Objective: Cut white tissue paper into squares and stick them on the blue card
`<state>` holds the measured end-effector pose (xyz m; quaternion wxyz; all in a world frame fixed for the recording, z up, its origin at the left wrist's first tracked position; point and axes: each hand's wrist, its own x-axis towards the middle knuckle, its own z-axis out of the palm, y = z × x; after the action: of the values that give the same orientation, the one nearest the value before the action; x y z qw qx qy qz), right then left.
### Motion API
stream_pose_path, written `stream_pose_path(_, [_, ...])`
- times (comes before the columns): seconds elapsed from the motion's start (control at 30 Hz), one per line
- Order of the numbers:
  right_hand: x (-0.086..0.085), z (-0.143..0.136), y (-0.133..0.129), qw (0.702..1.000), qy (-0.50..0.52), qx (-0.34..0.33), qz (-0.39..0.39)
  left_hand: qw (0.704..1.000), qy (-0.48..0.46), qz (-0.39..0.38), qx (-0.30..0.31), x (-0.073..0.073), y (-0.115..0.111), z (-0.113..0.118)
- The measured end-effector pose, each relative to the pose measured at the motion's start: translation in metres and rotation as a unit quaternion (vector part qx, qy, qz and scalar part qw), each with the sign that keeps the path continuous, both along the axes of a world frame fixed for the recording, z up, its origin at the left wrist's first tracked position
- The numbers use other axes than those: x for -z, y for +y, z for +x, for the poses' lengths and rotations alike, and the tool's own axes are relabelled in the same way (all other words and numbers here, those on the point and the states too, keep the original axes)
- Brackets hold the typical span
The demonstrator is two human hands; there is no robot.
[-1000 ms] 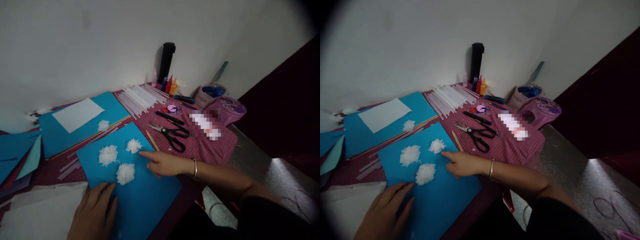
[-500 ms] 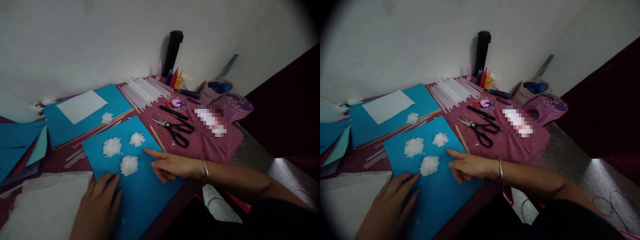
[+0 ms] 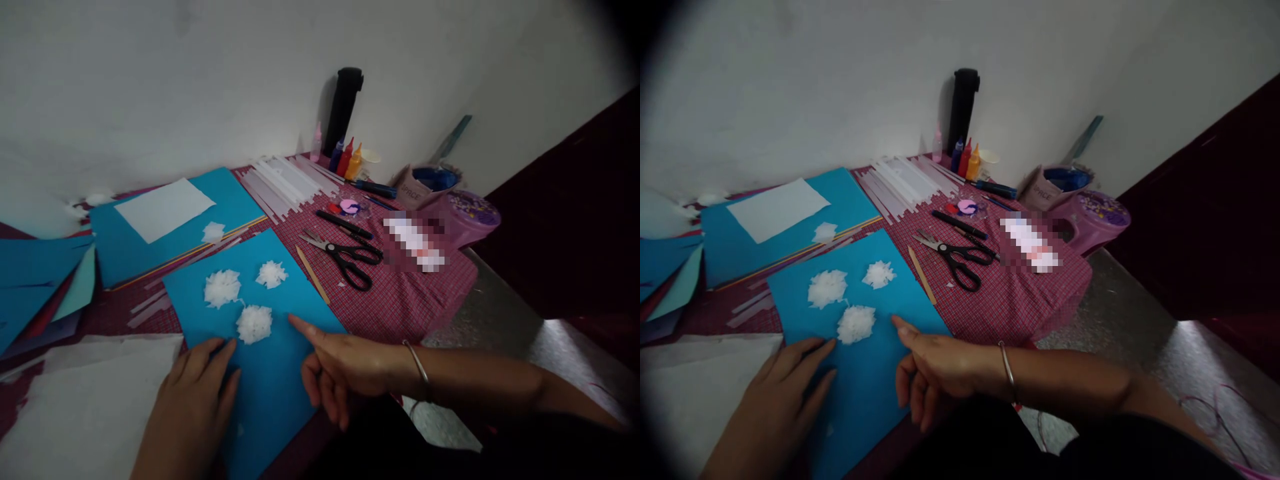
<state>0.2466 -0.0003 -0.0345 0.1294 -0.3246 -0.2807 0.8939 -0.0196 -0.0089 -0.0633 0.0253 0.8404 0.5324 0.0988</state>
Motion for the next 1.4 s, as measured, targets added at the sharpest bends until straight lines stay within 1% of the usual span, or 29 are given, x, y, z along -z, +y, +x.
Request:
stream_pose_path(0.13, [-0.003,0.002,-0.013,0.998,-0.030,-0.016,-0.045,1.000,-0.002,-0.025,-0.012,-0.004,-0.001,0.004])
stream_pose_path(0.27, [-0.002,0.005,-0.021,0.997,-0.036,-0.024,-0.065,0.999,-0.018,-0.021,-0.021,-0.006,-0.001,0.006])
stream_pose_path(0.53, [0.007,0.006,-0.027,0.997,0.052,0.013,-0.051,1.000,-0.015,-0.018,-0.018,-0.004,-0.001,0.004])
stream_pose_path(0.67, [0.009,0.007,-0.027,0.997,0.054,0.023,-0.053,1.000,-0.011,-0.020,-0.018,-0.003,-0.001,0.004])
stream_pose_path(0.83, [0.012,0.009,-0.027,0.996,0.068,0.021,-0.058,1.000,-0.013,-0.019,-0.019,-0.004,-0.001,0.005])
stream_pose_path(0.97, [0.009,0.008,-0.026,0.995,0.076,0.024,-0.057,0.999,-0.013,-0.023,-0.022,-0.004,-0.001,0.006])
stream_pose_path(1.17, [0.005,0.008,-0.024,0.996,0.062,0.017,-0.060,0.999,-0.005,-0.015,-0.033,-0.003,-0.001,0.007])
stream_pose_path(1.4, [0.011,0.010,-0.026,0.996,0.069,0.020,-0.060,0.999,0.000,0.007,-0.044,-0.004,-0.001,0.008])
